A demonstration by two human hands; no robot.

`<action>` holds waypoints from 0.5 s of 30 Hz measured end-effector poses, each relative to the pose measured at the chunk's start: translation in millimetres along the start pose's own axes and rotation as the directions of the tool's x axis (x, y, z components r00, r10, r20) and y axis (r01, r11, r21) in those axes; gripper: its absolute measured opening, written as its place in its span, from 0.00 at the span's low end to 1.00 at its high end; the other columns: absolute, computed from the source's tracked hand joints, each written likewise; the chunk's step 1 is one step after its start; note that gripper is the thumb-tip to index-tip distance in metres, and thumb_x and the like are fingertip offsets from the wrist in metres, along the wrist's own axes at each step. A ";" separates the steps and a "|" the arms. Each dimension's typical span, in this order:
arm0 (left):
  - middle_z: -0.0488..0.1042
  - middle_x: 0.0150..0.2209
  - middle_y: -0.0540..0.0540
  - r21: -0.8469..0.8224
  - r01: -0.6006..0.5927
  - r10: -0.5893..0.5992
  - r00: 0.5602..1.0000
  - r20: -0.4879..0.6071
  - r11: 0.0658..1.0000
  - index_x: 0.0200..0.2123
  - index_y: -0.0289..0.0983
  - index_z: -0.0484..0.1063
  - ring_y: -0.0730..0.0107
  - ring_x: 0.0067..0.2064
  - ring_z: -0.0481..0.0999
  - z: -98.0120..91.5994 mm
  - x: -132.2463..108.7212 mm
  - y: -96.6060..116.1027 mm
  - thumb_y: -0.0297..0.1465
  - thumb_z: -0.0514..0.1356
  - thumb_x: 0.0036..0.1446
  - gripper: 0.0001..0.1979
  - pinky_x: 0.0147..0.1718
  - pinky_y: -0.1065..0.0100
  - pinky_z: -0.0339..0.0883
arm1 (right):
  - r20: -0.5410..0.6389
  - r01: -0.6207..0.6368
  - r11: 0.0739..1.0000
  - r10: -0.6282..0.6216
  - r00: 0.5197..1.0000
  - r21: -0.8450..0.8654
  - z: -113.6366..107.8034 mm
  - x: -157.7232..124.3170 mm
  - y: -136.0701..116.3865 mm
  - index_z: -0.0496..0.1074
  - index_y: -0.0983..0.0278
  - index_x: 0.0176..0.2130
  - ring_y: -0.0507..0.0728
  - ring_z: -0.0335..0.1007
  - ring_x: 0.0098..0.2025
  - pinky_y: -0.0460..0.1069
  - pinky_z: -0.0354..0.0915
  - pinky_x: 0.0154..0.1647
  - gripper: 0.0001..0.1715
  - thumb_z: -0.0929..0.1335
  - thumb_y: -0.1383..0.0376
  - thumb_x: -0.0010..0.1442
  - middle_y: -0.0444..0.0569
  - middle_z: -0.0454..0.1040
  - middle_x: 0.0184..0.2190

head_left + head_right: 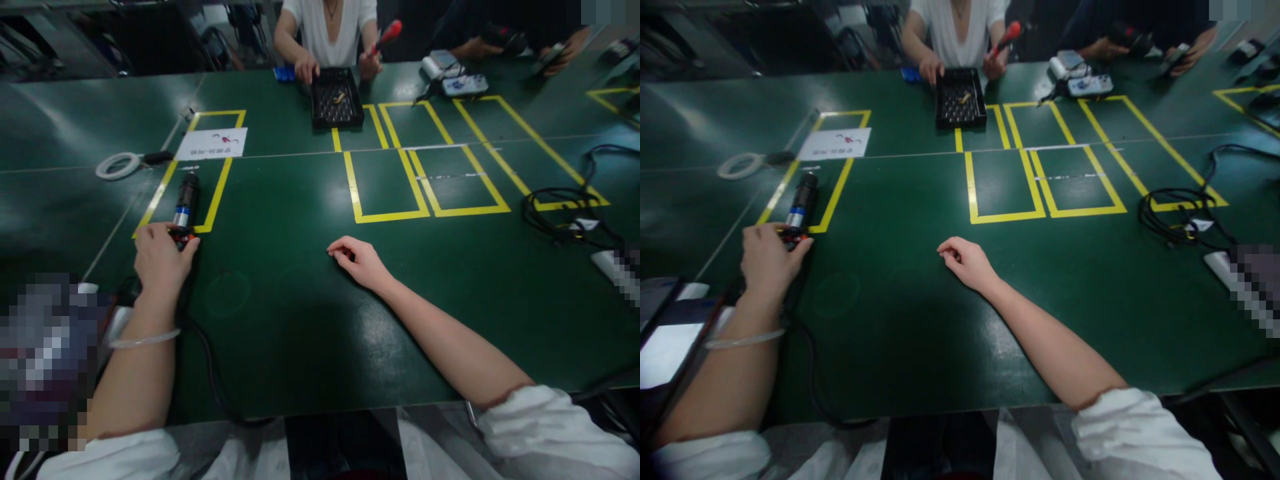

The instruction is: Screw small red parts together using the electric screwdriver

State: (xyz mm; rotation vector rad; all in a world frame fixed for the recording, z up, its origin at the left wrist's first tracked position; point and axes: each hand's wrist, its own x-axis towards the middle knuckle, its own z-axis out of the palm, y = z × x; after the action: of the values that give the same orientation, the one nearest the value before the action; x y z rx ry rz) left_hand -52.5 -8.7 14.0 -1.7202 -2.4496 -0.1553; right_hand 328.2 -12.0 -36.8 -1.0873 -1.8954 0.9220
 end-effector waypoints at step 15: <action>0.77 0.42 0.42 -0.742 -0.195 0.439 0.886 0.147 0.642 0.51 0.33 0.71 0.66 0.42 0.76 -28.6 -24.5 100.6 0.42 0.53 0.64 0.21 0.46 0.63 0.69 | 0.015 -0.030 0.998 0.029 0.999 0.057 -0.9 -0.5 -1.2 0.75 0.63 0.41 0.53 0.73 0.35 0.47 0.65 0.35 0.09 0.66 0.68 0.62 0.47 0.79 0.35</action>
State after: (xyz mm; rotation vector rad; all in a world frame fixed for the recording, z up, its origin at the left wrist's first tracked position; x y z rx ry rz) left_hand 52.0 -2.0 38.0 -2.6615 -2.3759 -0.9830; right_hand 328.7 -12.7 -35.4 -1.0804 -1.8572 0.9968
